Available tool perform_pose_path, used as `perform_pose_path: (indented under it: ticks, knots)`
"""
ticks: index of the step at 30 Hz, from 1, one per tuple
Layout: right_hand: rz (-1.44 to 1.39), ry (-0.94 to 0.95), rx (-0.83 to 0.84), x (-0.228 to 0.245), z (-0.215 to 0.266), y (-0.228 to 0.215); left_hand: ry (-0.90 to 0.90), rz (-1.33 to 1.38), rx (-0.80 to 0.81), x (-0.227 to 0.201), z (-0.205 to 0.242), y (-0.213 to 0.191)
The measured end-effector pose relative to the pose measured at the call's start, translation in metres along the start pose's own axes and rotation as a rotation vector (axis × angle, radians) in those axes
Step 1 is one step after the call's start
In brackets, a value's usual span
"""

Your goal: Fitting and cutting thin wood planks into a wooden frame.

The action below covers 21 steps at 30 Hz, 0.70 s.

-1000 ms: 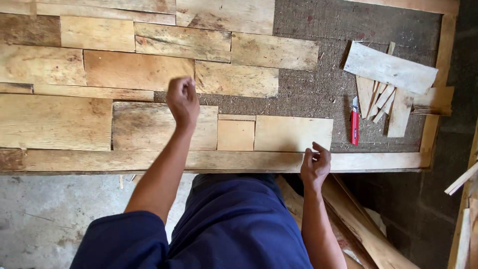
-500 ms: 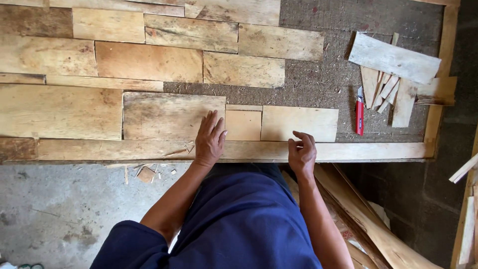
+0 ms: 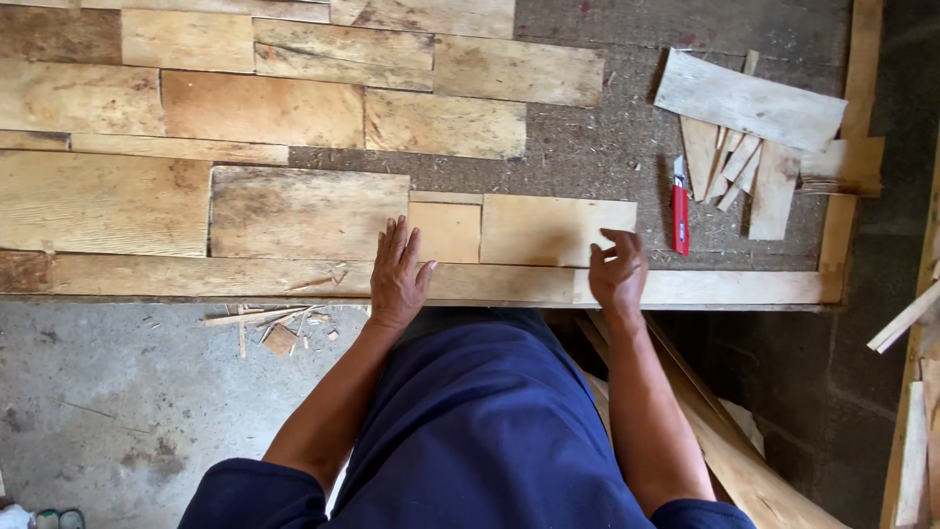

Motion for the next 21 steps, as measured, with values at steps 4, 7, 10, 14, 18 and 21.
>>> perform_pose_path:
  ticks: [4,7,10,14,18,21]
  knots:
    - [0.087,0.056,-0.03,-0.063,-0.017,-0.034,0.016,0.012,0.066,-0.043,-0.009,0.018]
    - [0.312,0.011,-0.052,-0.101,-0.031,-0.048,0.035,0.011,0.184,-0.076,-0.021,0.039]
    - [0.379,0.056,-0.062,-0.126,-0.052,-0.055,0.066,-0.066,0.33,-0.107,-0.033,0.065]
    - [0.335,0.076,-0.043,-0.133,-0.069,-0.063,0.104,-0.149,0.449,-0.144,-0.043,0.093]
    - [0.309,0.128,-0.009,-0.148,-0.077,-0.055,0.161,-0.176,0.485,-0.167,-0.046,0.113]
    - [0.311,0.112,0.013,-0.163,-0.078,-0.044,0.183,-0.177,0.502,-0.182,-0.051,0.124]
Point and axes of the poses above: each hand's wrist, its own z-axis away from the middle knuckle, its own y-axis out of the palm, x = y × z, the point moved 6 cm from there along -z, towards the middle knuckle, and after that the axes turned 4 degrees about -y, right-handed, at the moved point
